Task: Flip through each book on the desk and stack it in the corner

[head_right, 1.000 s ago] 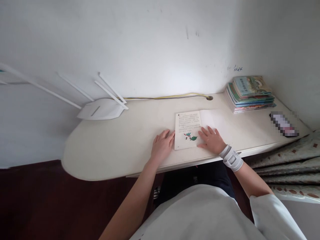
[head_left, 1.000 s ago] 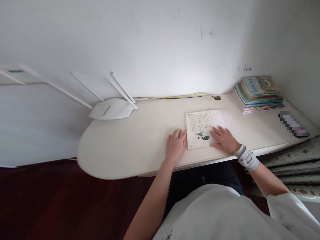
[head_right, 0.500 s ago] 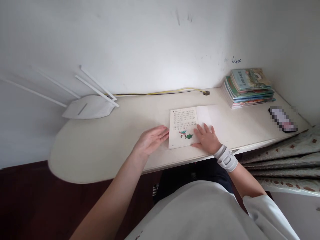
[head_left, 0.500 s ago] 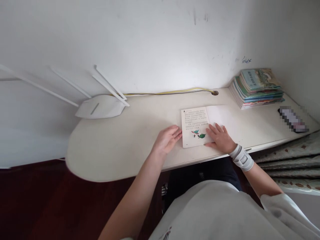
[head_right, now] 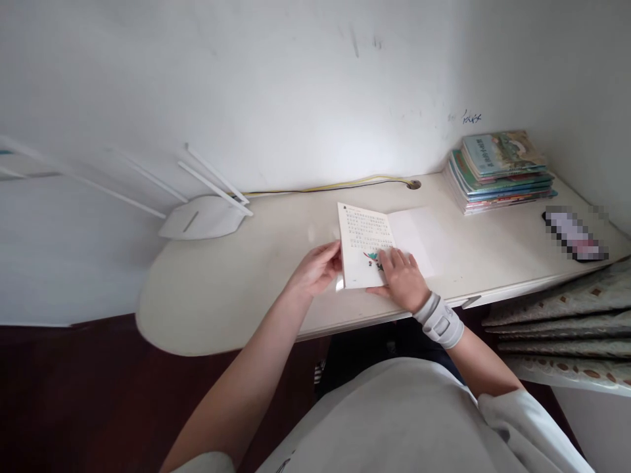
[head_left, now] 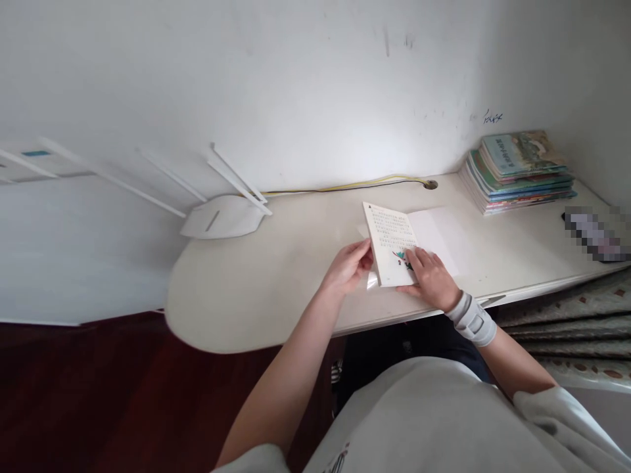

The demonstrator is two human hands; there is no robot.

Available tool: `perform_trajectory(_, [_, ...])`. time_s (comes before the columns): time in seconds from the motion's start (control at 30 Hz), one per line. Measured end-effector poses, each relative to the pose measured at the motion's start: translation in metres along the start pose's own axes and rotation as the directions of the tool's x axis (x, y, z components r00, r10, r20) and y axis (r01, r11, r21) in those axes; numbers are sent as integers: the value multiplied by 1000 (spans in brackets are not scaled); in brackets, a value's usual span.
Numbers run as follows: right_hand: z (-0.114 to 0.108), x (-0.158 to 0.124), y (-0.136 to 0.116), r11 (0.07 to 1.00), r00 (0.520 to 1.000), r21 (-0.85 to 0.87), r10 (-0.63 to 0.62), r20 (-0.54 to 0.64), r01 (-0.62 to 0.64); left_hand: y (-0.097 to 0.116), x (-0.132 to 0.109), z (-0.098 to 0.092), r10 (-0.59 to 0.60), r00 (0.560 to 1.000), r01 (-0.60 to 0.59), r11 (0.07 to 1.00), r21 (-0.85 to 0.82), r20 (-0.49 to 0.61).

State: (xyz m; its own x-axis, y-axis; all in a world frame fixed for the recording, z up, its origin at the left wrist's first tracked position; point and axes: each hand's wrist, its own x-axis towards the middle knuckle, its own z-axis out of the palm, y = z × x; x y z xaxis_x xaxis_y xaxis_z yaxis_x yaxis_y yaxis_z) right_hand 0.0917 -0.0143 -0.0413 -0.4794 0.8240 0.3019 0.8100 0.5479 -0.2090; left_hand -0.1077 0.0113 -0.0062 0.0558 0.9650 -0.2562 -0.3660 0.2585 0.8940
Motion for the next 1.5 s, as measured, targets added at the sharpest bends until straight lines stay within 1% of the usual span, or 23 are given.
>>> perform_trajectory(0.1, [-4,1,-2,987,995,155,-29,-97,44,1,0,9,80,997,-81,997,-7,-15])
perform_trajectory(0.17, [-10,1,-2,967,989,252,10,-147,28,2,0,14,125,992,-124,992,27,-25])
perform_trajectory(0.27, [-17,-3,5,926,969,372,143,-202,-59,4,-1,10,194,979,-178,965,191,-66])
perform_trajectory(0.37, [-20,-13,18,857,919,477,329,-217,-194,4,-2,-8,313,938,-215,864,455,-151])
perform_trajectory(0.43, [-17,-22,29,785,867,529,469,-169,-322,4,-4,-24,380,909,-176,726,664,-174])
perform_trajectory(0.5, [-16,-31,41,708,834,558,549,-50,-433,4,-6,-39,407,897,-76,523,849,-171])
perform_trajectory(0.57, [-20,-41,50,678,832,534,547,92,-505,6,-10,-49,386,908,45,294,955,-162])
perform_trajectory(0.6, [-25,-45,53,690,835,495,529,153,-528,7,-13,-51,373,914,92,184,979,-156])
perform_trajectory(0.67, [-38,-54,58,737,832,387,507,227,-554,10,-21,-50,391,912,140,-13,990,-124])
perform_trajectory(0.7, [-45,-57,60,755,826,335,512,237,-564,11,-24,-46,430,899,141,-92,986,-88])
perform_trajectory(0.77, [-57,-60,64,773,816,262,546,187,-577,11,-30,-34,528,849,90,-197,976,28])
perform_trajectory(0.8, [-61,-59,66,781,813,230,568,125,-581,8,-31,-26,559,823,33,-224,974,100])
perform_trajectory(0.87, [-63,-54,73,802,806,146,590,-49,-579,-2,-27,-6,547,800,-141,-227,964,246])
perform_trajectory(0.9, [-61,-49,78,813,802,103,582,-137,-573,-10,-22,4,508,803,-237,-208,949,312])
perform_trajectory(0.93, [-56,-45,83,825,801,71,562,-207,-560,-18,-16,14,458,814,-312,-172,934,356])
perform_trajectory(1.0, [-44,-36,94,862,822,53,498,-275,-504,-36,-1,31,372,848,-375,-84,923,378])
perform_trajectory(1.03, [-37,-33,99,887,847,64,458,-270,-458,-44,6,37,346,861,-381,-49,923,374])
perform_trajectory(1.1, [-24,-31,106,922,894,102,387,-228,-373,-58,18,44,322,877,-370,-16,929,355])
perform_trajectory(1.17, [-14,-31,109,933,912,124,356,-205,-337,-66,24,45,310,887,-355,-15,935,342])
perform_trajectory(1.23, [-7,-32,108,933,909,140,355,-218,-331,-69,24,42,290,900,-334,-19,942,325])
perform_trajectory(1.33, [-5,-34,105,928,900,204,358,-250,-313,-69,21,40,273,910,-319,-19,947,312])
perform_trajectory(1.43, [-10,-37,103,895,896,346,374,-242,-280,-68,19,41,266,916,-309,-10,951,301])
perform_trajectory(1.5, [-14,-39,101,830,879,479,425,-214,-285,-68,19,43,258,922,-297,-8,955,289])
